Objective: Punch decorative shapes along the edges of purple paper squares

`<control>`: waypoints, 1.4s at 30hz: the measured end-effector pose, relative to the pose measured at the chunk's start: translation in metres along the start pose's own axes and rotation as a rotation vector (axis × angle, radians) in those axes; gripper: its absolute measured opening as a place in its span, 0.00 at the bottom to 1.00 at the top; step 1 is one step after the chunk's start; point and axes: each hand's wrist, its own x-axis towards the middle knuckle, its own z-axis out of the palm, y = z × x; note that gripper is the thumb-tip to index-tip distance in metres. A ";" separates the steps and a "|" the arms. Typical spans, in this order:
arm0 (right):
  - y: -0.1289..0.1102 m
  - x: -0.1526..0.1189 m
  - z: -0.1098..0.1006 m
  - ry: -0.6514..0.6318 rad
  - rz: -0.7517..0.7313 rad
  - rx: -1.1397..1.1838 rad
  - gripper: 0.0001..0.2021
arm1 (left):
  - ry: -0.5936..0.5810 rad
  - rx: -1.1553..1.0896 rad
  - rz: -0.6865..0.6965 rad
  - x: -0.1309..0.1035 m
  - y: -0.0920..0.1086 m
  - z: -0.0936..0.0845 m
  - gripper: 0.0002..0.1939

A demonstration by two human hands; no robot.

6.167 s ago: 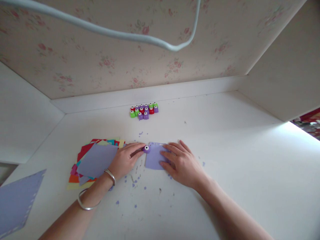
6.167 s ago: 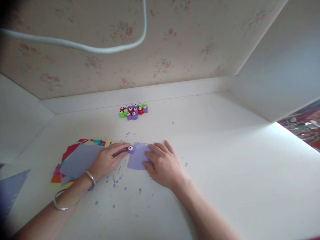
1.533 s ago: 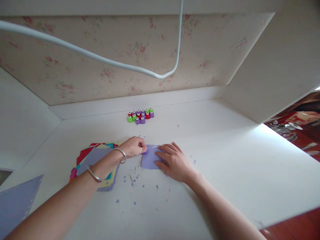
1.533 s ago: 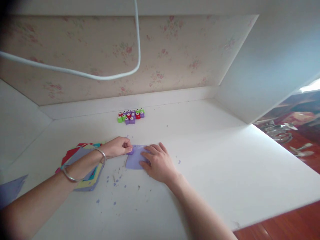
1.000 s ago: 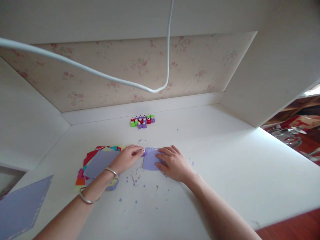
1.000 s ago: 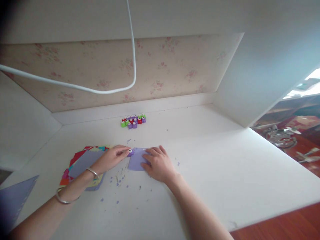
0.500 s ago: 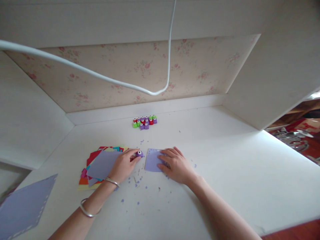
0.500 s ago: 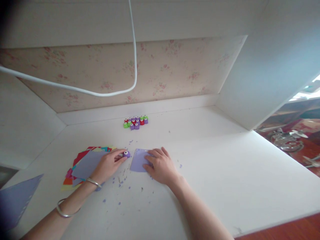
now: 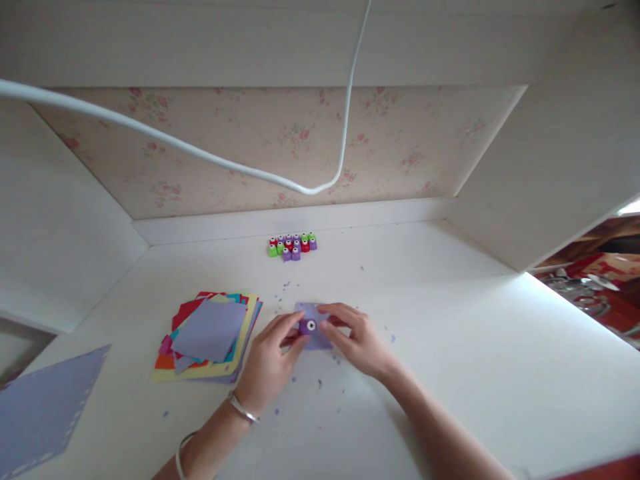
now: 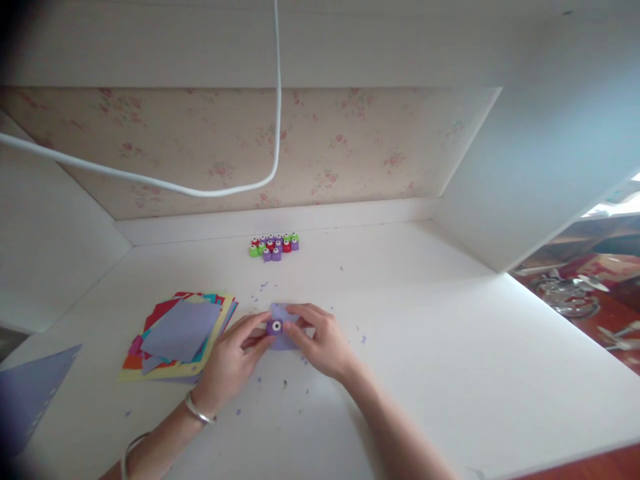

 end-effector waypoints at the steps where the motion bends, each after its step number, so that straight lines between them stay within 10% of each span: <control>1: -0.002 0.000 0.001 -0.047 0.033 0.085 0.15 | -0.002 -0.017 0.013 -0.001 0.003 0.006 0.16; 9: 0.011 0.004 0.002 -0.084 0.190 0.272 0.16 | 0.045 -0.043 0.079 0.001 0.000 0.020 0.16; 18: 0.051 0.015 -0.031 0.424 0.248 -0.385 0.19 | -0.054 0.302 0.204 -0.005 -0.006 0.008 0.12; 30: 0.066 0.014 -0.064 0.494 0.573 -0.908 0.20 | -0.100 0.343 0.252 -0.011 0.002 0.009 0.13; 36: 0.054 0.014 -0.049 0.588 0.249 -0.936 0.21 | -0.024 0.343 0.114 0.024 -0.002 -0.006 0.11; 42: 0.049 0.011 -0.010 0.364 0.002 -0.650 0.16 | 0.059 0.559 -0.041 0.107 -0.033 -0.027 0.12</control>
